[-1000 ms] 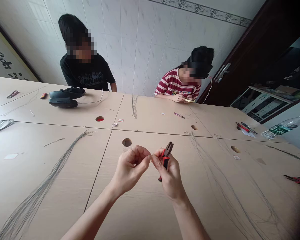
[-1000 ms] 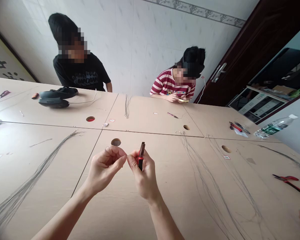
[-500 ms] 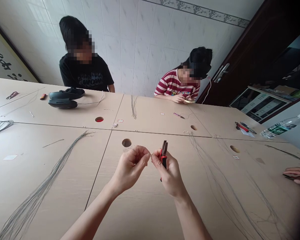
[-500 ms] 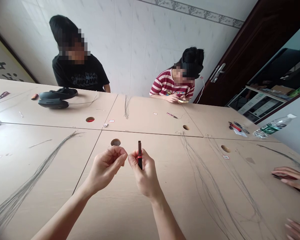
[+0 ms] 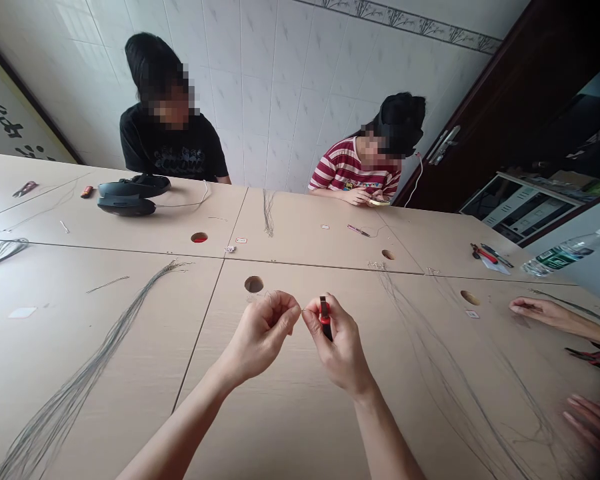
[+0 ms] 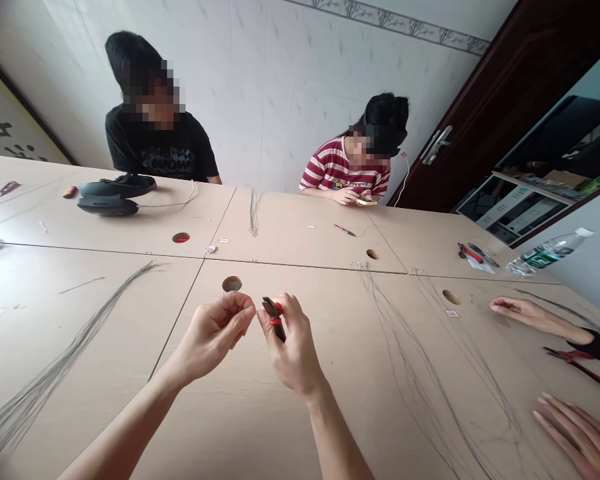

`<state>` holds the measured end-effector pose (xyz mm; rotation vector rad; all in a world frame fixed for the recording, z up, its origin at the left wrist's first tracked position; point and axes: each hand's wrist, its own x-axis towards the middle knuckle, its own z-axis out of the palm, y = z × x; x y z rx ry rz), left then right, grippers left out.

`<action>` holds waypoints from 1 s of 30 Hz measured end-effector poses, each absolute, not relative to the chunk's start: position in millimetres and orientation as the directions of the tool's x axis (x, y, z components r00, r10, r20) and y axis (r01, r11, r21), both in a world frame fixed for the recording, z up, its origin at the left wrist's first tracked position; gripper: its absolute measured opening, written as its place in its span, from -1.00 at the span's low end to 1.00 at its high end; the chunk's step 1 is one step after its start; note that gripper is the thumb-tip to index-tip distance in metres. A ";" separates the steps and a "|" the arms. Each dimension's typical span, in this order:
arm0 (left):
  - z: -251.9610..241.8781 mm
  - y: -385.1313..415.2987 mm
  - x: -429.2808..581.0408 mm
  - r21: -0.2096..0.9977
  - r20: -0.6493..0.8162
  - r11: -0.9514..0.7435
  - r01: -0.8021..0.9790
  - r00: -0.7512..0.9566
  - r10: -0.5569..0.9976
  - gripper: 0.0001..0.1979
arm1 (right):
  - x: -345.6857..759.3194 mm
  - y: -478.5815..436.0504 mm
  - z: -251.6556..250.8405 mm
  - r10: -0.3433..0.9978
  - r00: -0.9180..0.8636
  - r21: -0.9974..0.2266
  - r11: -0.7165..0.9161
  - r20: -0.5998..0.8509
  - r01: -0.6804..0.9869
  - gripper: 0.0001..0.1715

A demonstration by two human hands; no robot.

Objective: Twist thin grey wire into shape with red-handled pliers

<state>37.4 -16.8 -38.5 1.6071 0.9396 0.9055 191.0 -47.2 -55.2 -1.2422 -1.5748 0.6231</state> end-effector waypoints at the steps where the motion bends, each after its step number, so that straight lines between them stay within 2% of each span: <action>1: -37.8 -16.7 37.4 0.978 0.099 -0.166 0.129 0.414 0.905 -0.75 | 191.4 -47.0 -55.5 0.919 0.016 -0.836 0.350 0.393 0.423 -0.79; 12: -33.3 -14.9 35.5 0.999 0.035 -0.039 0.006 0.352 0.935 -0.85 | 191.1 -47.3 -56.3 0.924 0.059 -0.867 0.331 0.378 0.372 -0.79; 20: -30.9 -15.3 36.3 0.998 0.035 -0.054 0.042 0.372 0.928 -0.91 | 189.9 -48.9 -52.7 0.936 0.047 -0.894 0.317 0.348 0.316 -0.79; 30: -33.3 -15.6 36.5 0.993 0.013 -0.054 0.108 0.345 0.939 -0.79 | 190.0 -48.4 -54.2 0.944 0.027 -0.893 0.302 0.329 0.334 -0.77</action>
